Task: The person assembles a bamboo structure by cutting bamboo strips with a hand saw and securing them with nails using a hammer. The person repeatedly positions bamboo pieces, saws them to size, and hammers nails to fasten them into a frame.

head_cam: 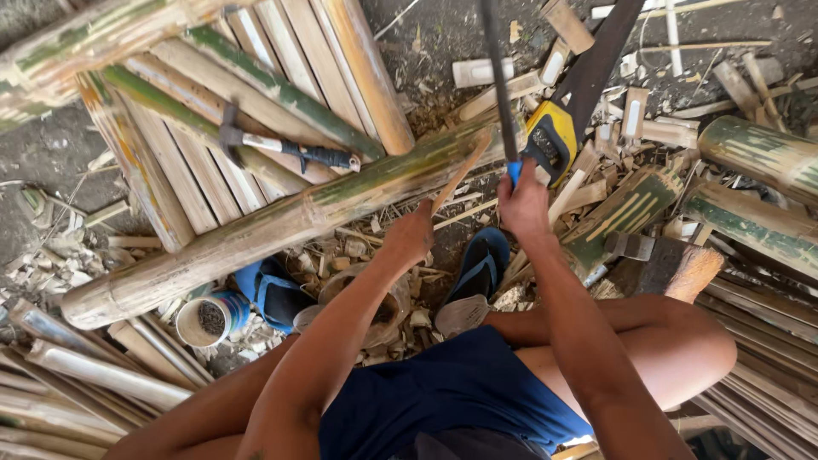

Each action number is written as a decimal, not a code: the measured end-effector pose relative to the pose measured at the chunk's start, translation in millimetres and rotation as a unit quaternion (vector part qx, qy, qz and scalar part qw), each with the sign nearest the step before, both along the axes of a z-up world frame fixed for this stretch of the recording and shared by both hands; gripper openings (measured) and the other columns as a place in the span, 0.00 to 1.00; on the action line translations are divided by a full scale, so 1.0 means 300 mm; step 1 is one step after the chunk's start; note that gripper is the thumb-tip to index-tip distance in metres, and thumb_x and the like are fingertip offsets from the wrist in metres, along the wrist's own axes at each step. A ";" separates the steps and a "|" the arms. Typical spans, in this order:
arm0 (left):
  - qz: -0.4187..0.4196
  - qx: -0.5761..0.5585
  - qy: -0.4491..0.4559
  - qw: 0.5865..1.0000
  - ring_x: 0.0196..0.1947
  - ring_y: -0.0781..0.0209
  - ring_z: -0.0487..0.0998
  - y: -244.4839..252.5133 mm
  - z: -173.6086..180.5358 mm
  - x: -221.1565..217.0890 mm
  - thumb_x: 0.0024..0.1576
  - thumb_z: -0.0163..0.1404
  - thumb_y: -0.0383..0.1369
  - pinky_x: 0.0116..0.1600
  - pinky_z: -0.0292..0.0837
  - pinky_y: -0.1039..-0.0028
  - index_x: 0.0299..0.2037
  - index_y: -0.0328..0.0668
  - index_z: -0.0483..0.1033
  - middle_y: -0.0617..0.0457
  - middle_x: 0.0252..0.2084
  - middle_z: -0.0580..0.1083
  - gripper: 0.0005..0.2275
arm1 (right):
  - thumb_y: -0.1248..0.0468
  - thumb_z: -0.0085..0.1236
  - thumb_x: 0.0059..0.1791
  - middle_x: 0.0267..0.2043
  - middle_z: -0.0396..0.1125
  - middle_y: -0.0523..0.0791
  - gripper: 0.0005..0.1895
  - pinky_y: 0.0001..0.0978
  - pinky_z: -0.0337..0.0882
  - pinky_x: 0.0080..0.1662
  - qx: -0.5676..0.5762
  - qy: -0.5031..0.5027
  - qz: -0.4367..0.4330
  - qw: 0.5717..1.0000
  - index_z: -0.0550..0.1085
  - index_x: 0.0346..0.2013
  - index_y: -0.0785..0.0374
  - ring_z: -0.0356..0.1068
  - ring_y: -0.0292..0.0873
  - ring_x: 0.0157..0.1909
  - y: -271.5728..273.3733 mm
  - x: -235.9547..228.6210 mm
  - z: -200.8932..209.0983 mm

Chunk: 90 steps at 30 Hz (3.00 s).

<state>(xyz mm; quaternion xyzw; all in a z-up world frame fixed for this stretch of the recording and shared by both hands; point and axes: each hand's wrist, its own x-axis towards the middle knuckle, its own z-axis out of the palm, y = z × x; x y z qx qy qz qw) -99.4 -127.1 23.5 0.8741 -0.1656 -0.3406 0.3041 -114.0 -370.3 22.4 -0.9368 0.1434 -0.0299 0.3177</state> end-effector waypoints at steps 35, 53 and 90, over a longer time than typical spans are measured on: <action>0.214 -0.072 0.095 0.970 0.38 0.41 0.80 0.130 0.086 0.061 0.68 0.37 0.50 0.44 0.74 0.50 0.70 0.34 0.56 0.36 0.41 0.77 0.29 | 0.60 0.54 0.53 0.39 0.72 0.64 0.29 0.61 0.72 0.46 -0.051 0.058 -0.019 0.997 0.62 0.65 0.68 0.73 0.69 0.43 0.128 -0.056 -0.153; 0.672 -0.268 0.000 0.690 0.47 0.45 0.79 0.442 0.070 0.138 0.66 0.39 0.31 0.50 0.79 0.63 0.67 0.35 0.53 0.32 0.52 0.72 0.20 | 0.55 0.62 0.50 0.66 0.60 0.56 0.42 0.54 0.71 0.51 0.025 0.175 0.339 0.924 0.51 0.74 0.52 0.71 0.58 0.54 0.563 -0.025 0.193; 0.783 -0.383 0.022 0.490 0.48 0.54 0.73 0.738 -0.388 -0.047 0.65 0.38 0.52 0.41 0.74 0.61 0.60 0.45 0.65 0.48 0.57 0.71 0.22 | 0.55 0.57 0.53 0.54 0.67 0.51 0.37 0.51 0.72 0.51 -0.270 0.063 0.445 0.852 0.56 0.76 0.44 0.70 0.50 0.52 0.860 -0.096 0.238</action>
